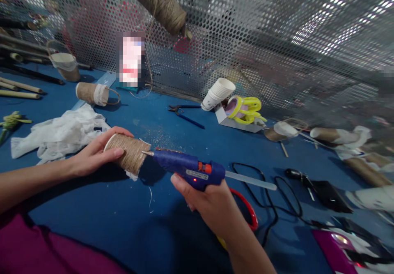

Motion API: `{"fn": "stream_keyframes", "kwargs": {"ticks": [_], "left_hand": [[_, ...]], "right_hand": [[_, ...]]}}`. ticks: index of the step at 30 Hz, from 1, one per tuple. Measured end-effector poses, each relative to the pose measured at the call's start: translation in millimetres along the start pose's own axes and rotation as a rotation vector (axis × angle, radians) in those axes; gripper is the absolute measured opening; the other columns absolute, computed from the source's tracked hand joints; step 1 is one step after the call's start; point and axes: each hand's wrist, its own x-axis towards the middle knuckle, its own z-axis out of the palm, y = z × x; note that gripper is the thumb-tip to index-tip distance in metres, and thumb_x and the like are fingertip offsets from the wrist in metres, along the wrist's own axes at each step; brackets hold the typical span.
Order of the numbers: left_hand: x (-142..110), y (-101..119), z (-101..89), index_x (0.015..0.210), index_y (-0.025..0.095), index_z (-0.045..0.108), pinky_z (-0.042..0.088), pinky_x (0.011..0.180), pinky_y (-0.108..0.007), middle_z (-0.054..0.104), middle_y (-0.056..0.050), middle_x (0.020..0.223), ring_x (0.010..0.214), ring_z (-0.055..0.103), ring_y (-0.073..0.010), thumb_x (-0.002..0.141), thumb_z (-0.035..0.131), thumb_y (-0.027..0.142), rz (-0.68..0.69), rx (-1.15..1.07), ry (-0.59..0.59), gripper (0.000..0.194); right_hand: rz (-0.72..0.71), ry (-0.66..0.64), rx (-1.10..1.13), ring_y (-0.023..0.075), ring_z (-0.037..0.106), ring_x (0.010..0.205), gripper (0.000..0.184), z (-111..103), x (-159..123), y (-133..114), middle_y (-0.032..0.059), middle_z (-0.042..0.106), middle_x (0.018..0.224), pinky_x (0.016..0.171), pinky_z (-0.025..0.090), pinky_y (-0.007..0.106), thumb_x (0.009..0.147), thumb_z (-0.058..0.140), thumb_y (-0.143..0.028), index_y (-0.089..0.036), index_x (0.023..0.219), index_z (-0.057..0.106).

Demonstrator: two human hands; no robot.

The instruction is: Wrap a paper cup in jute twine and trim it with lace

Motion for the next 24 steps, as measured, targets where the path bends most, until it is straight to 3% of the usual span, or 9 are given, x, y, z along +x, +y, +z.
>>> {"fn": "stream_keyframes", "kwargs": {"ticks": [4, 12, 24], "left_hand": [[-1.3, 0.8, 0.3, 0.104, 0.02, 0.046, 0.044, 0.069, -0.028, 0.053, -0.003, 0.093, 0.08, 0.05, -0.0165, 0.077, 0.052, 0.043, 0.018, 0.035, 0.0, 0.036], [-1.6, -0.9, 1.3, 0.106, 0.02, 0.045, 0.044, 0.066, -0.026, 0.053, -0.003, 0.091, 0.077, 0.05, -0.0155, 0.078, 0.053, 0.04, 0.053, 0.011, 0.027, 0.036], [-4.8, -0.5, 0.8, 0.109, 0.021, 0.043, 0.043, 0.067, -0.028, 0.052, -0.004, 0.095, 0.081, 0.05, -0.0172, 0.077, 0.054, 0.038, 0.123, 0.094, 0.034, 0.037]], "right_hand": [[0.112, -0.027, 0.117, 0.0073, 0.035, 0.034, 0.027, 0.4, 5.9, -3.5, -0.0078, 0.039, 0.037, 0.038, 0.03, 0.024, 0.076, 0.059, -0.042, -0.02, 0.062, 0.052], [0.113, -0.072, 0.177, 0.0075, 0.035, 0.034, 0.027, 1.2, 1.9, -7.4, -0.0077, 0.038, 0.036, 0.036, 0.028, 0.024, 0.074, 0.06, -0.041, -0.02, 0.06, 0.051], [0.123, -0.022, 0.211, 0.0072, 0.035, 0.033, 0.025, 1.7, 7.1, -7.7, -0.0079, 0.039, 0.036, 0.035, 0.029, 0.022, 0.074, 0.06, -0.04, -0.02, 0.061, 0.053]]}}
